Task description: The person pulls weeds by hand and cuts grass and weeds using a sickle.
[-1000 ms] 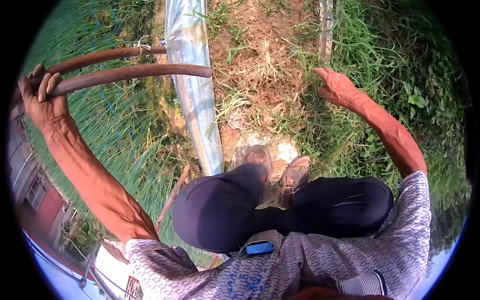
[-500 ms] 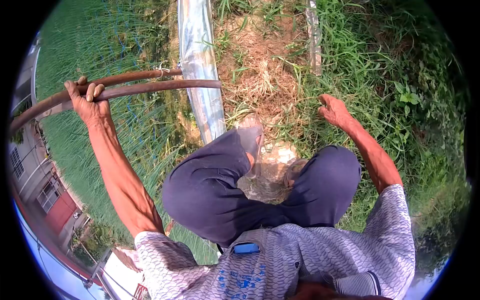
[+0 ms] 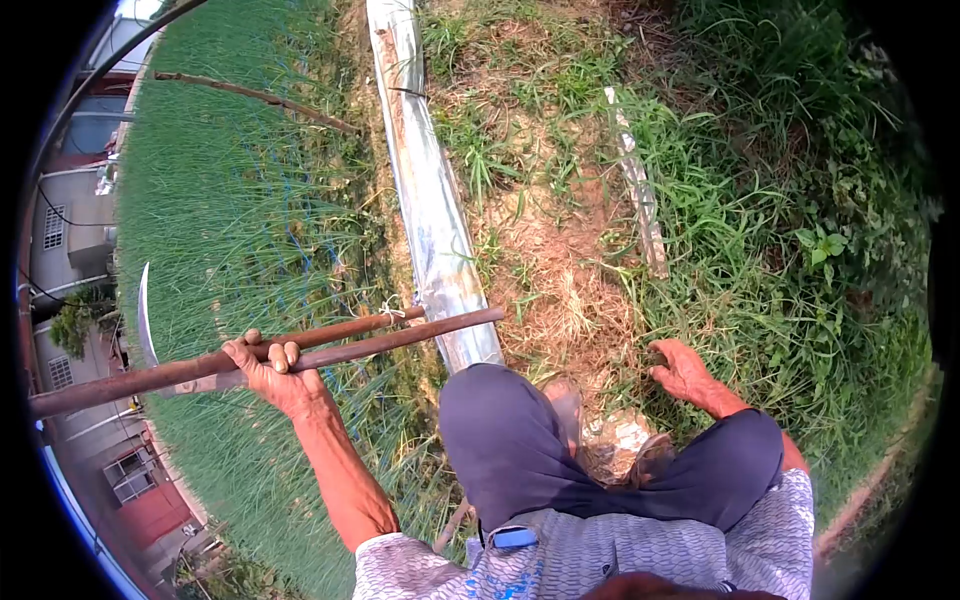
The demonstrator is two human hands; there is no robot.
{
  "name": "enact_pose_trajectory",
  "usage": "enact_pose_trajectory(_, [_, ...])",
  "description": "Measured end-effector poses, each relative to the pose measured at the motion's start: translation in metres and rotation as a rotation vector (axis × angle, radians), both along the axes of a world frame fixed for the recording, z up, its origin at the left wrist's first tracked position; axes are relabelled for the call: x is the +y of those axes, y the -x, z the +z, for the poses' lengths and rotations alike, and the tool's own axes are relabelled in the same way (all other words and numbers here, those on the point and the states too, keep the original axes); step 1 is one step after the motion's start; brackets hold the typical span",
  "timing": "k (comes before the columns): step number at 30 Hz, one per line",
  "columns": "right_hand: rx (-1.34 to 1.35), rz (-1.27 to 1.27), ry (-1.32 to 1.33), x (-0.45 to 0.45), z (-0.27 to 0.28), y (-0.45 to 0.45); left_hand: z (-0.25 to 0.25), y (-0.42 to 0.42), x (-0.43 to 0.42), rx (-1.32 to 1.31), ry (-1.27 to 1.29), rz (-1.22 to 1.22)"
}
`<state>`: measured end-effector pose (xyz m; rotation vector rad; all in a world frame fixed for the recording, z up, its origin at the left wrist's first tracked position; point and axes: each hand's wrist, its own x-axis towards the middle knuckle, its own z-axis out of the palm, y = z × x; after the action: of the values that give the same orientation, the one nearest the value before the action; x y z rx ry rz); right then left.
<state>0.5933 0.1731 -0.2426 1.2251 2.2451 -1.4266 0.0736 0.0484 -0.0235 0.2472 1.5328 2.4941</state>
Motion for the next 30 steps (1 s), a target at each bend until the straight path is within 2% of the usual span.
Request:
enact_pose_trajectory(1, [-0.005,-0.012,-0.024,0.006,0.012,0.002,0.000,-0.004,0.004,0.021,0.033,0.024])
enact_pose_trajectory(3, [-0.039,-0.207,0.218,0.013,0.038,0.005,0.004,-0.012,0.009,-0.021,0.057,0.106])
enact_pose_trajectory(8, [0.020,-0.348,0.052,-0.003,0.053,-0.017,0.008,-0.018,0.013,-0.041,0.066,0.155])
enact_pose_trajectory(10, [-0.049,-0.405,0.274,-0.005,0.079,-0.011,0.015,-0.028,0.022,-0.051,0.049,0.172])
enact_pose_trajectory(12, [-0.116,-0.369,0.236,0.002,0.098,-0.001,0.017,-0.029,0.025,-0.061,0.055,0.203])
enact_pose_trajectory(15, [-0.026,-0.539,0.229,0.023,0.115,0.009,0.012,-0.027,0.022,-0.080,0.000,0.185])
enact_pose_trajectory(20, [0.046,-0.215,-0.061,0.088,0.150,0.096,0.006,-0.026,0.024,0.009,-0.046,0.207])
enact_pose_trajectory(24, [0.221,-0.162,-0.172,0.123,0.099,0.149,0.002,-0.036,0.021,0.042,-0.056,0.284])
enact_pose_trajectory(27, [0.344,0.125,-0.043,0.125,0.095,0.192,0.005,-0.072,-0.015,0.341,-0.094,0.393])
enact_pose_trajectory(30, [0.574,0.349,-0.042,0.122,0.093,0.229,0.011,-0.119,-0.031,0.442,-0.171,0.124])
